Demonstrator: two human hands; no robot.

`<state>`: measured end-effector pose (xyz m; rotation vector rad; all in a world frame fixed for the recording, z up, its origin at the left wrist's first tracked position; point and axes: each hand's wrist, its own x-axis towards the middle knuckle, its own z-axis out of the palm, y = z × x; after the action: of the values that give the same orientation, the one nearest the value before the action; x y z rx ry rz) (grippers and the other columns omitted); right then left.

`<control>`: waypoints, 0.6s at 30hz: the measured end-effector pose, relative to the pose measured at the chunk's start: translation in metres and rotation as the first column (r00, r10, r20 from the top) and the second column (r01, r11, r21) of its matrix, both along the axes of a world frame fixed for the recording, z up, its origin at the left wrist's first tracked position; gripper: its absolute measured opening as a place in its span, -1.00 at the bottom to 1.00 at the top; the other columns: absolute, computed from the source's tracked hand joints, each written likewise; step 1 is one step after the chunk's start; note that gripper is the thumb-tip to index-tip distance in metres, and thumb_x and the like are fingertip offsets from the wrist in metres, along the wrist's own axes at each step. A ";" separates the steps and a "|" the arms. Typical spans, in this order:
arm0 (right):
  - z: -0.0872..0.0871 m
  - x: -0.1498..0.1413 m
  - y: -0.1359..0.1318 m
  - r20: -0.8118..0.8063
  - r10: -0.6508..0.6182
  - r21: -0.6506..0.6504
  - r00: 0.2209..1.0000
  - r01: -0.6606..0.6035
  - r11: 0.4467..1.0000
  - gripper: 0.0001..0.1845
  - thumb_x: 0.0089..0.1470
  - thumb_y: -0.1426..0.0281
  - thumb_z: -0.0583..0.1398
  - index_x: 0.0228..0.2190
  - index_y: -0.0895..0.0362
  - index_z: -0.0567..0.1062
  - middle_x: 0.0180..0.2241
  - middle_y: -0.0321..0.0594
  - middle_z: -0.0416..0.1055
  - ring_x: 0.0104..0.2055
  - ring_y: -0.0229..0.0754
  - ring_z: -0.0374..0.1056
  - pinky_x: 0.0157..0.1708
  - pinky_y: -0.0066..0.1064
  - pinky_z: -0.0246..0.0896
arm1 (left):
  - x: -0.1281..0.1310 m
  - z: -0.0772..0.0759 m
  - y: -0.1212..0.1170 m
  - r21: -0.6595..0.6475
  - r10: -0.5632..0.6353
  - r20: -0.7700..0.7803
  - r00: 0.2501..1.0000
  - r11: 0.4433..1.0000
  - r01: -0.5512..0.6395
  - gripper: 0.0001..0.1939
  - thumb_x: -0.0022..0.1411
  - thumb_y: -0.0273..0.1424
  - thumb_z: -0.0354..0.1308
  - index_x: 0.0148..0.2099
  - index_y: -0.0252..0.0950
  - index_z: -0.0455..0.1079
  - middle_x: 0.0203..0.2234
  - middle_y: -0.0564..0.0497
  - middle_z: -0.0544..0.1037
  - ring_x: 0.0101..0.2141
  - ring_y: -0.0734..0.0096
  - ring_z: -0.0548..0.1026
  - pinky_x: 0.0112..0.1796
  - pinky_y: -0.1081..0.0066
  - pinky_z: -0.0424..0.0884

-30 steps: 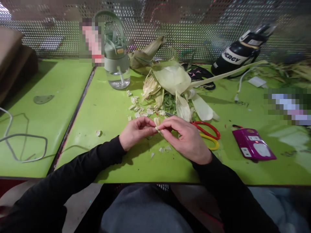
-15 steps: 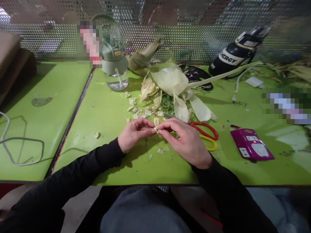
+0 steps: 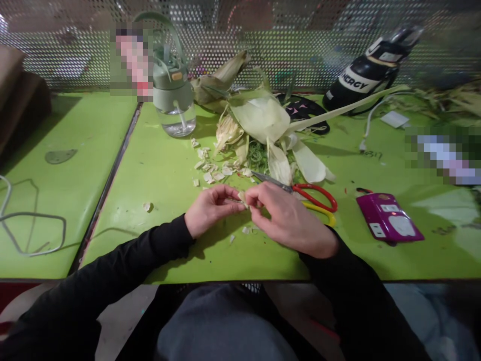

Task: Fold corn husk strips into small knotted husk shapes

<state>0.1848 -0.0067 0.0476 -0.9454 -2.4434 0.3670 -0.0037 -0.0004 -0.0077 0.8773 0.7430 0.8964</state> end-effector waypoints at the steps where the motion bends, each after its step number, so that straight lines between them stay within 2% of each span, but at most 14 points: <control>1: 0.000 0.002 0.001 0.015 0.023 0.014 1.000 -0.024 1.000 -0.80 0.11 0.64 0.06 -0.30 0.09 0.30 -0.37 -0.23 0.35 -0.33 -0.18 0.29 -0.34 -0.36 0.19 | 0.000 0.001 0.000 -0.003 0.002 -0.002 1.000 1.000 -0.002 -0.64 -0.06 -0.38 0.52 -0.28 -0.39 0.45 -0.41 0.04 0.59 -0.40 0.54 0.53 -0.27 0.45 0.44; 5: 0.000 0.006 0.005 0.011 0.026 0.052 1.000 -0.027 0.998 -0.89 0.18 0.56 0.12 -0.30 0.11 0.34 -0.36 -0.19 0.37 -0.26 -0.12 0.31 -0.24 -0.28 0.25 | -0.002 0.004 0.000 -0.036 0.011 -0.039 0.999 0.999 -0.013 -0.68 -0.02 -0.37 0.49 -0.26 -0.39 0.49 -0.40 0.02 0.60 -0.39 0.55 0.52 -0.26 0.46 0.43; 13: -0.007 -0.001 0.002 -0.158 -0.163 -0.001 0.974 0.165 0.986 -0.86 0.17 0.52 0.19 -0.30 0.08 0.32 -0.34 -0.24 0.42 -0.26 -0.15 0.38 -0.26 -0.30 0.31 | -0.001 0.004 0.000 -0.091 0.076 0.015 0.997 0.993 -0.074 -0.69 -0.02 -0.36 0.50 -0.28 -0.37 0.49 -0.44 0.05 0.60 -0.43 0.57 0.52 -0.27 0.47 0.41; 18: -0.005 -0.001 0.002 -0.119 -0.140 -0.038 0.983 0.137 0.990 -0.87 0.17 0.50 0.16 -0.31 0.03 0.31 -0.35 -0.23 0.42 -0.28 -0.11 0.41 -0.27 -0.26 0.35 | 0.002 0.005 0.000 -0.096 0.055 0.003 0.998 0.994 -0.054 -0.69 -0.04 -0.36 0.51 -0.34 -0.40 0.46 -0.50 0.05 0.57 -0.47 0.60 0.48 -0.31 0.49 0.39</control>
<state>0.1842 -0.0045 0.0427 -1.0670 -2.2534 0.4005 -0.0021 -0.0001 -0.0029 0.7727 0.8014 0.9040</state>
